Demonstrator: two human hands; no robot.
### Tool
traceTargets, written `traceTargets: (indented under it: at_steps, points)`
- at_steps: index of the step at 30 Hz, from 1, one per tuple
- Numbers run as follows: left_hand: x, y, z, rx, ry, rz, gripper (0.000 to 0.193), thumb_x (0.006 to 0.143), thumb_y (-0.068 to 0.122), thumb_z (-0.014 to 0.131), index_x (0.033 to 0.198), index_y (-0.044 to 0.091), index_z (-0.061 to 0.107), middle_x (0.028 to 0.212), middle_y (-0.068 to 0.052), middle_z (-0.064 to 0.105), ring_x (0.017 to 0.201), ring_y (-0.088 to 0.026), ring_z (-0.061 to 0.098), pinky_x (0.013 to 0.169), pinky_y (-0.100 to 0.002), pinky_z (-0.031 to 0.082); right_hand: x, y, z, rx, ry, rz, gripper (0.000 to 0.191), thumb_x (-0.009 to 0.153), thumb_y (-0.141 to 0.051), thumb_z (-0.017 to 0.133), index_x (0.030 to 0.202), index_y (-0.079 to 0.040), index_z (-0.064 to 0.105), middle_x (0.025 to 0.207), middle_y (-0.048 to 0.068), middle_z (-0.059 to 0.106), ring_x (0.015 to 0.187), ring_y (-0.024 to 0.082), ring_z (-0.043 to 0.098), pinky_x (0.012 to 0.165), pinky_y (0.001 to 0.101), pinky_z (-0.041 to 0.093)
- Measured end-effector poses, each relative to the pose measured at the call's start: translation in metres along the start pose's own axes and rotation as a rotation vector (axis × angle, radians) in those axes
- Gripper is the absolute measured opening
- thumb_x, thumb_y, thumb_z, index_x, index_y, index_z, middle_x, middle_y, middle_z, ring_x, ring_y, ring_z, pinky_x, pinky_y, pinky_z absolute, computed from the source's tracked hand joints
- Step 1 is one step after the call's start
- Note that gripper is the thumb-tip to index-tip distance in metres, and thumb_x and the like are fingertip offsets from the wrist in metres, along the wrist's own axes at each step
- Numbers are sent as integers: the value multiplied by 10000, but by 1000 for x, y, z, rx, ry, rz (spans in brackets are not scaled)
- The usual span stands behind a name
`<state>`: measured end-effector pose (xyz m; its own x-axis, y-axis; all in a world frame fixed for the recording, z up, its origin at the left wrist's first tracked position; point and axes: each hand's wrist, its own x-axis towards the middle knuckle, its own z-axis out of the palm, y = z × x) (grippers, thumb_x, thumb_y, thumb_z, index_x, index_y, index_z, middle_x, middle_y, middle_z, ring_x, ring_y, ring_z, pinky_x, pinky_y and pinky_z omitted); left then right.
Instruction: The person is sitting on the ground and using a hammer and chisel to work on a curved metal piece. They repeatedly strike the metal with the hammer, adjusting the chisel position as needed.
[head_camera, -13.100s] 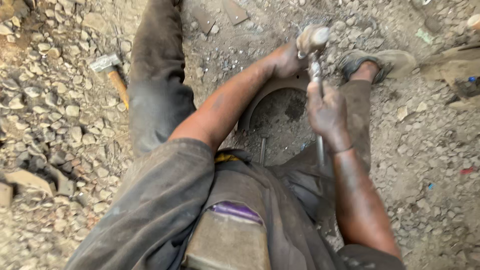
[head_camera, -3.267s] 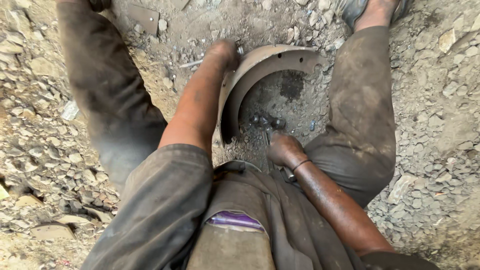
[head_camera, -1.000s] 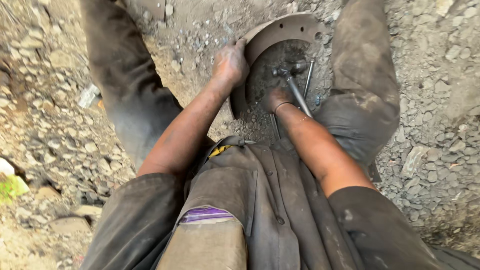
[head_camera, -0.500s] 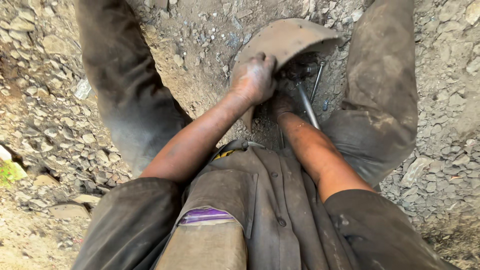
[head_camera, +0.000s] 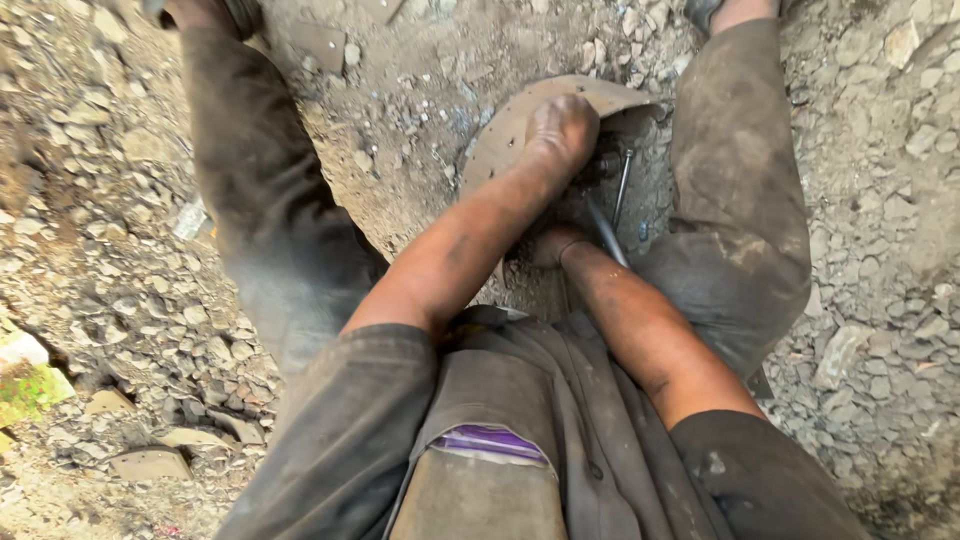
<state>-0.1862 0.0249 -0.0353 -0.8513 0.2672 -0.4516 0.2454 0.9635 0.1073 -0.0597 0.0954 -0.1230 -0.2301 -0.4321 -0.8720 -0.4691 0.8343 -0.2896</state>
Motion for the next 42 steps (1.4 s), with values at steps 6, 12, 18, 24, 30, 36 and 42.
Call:
traceTargets:
  at_steps: [6, 12, 18, 24, 30, 36, 42]
  points:
    - [-16, -63, 12, -79, 18, -11, 168, 872, 165, 676, 1012, 91, 731, 1023, -163, 732, 931, -316, 727, 803, -448, 587, -2, 11, 8, -11, -10, 79, 456, 829, -319, 621, 1181, -67, 765, 1298, 197, 690, 1195, 334, 675, 1044, 428, 516]
    - [-66, -176, 3, -237, 9, -260, 176, 884, 144, 662, 1005, 108, 785, 1029, -186, 747, 950, -333, 736, 841, -454, 577, -8, 4, 2, -8, -66, 132, 419, 846, -257, 595, 1168, -62, 779, 1301, 187, 705, 1216, 319, 684, 1036, 422, 534]
    - [-99, -243, 3, -343, -9, -671, 321, 877, 237, 679, 1087, 10, 765, 1133, -253, 716, 1074, -392, 695, 921, -445, 559, -20, -8, -5, 81, -92, 268, 394, 870, -223, 594, 1195, -69, 757, 1309, 171, 695, 1229, 305, 676, 1032, 436, 544]
    - [-105, -248, 12, -370, -36, -715, 380, 929, 323, 644, 1118, 12, 752, 1197, -252, 695, 1154, -380, 661, 1037, -423, 496, -41, -25, -20, 51, -94, 176, 378, 875, -225, 580, 1151, -56, 775, 1267, 191, 721, 1174, 313, 710, 1000, 441, 558]
    - [-100, -248, 18, -392, -154, -733, 432, 933, 358, 634, 1157, -1, 720, 1236, -232, 685, 1176, -340, 661, 1049, -392, 489, -65, -71, -31, 137, 108, 80, 430, 869, -260, 613, 1253, -91, 705, 1045, 156, 708, 985, 296, 705, 866, 428, 583]
    - [-98, -258, 28, -419, -140, -686, 412, 940, 327, 616, 1165, -1, 725, 1240, -242, 689, 1174, -353, 667, 1054, -401, 492, -45, -92, -19, 277, 275, 53, 588, 912, -387, 638, 1311, 24, 508, 758, 109, 662, 668, 241, 660, 593, 419, 579]
    - [-105, -271, 29, -504, -86, -611, 435, 874, 298, 653, 1129, -47, 717, 1164, -295, 687, 1104, -398, 681, 958, -435, 533, -12, -88, 2, -102, 373, -109, 206, 939, -243, 563, 937, -127, 733, 691, 23, 583, 614, 142, 533, 580, 351, 478]
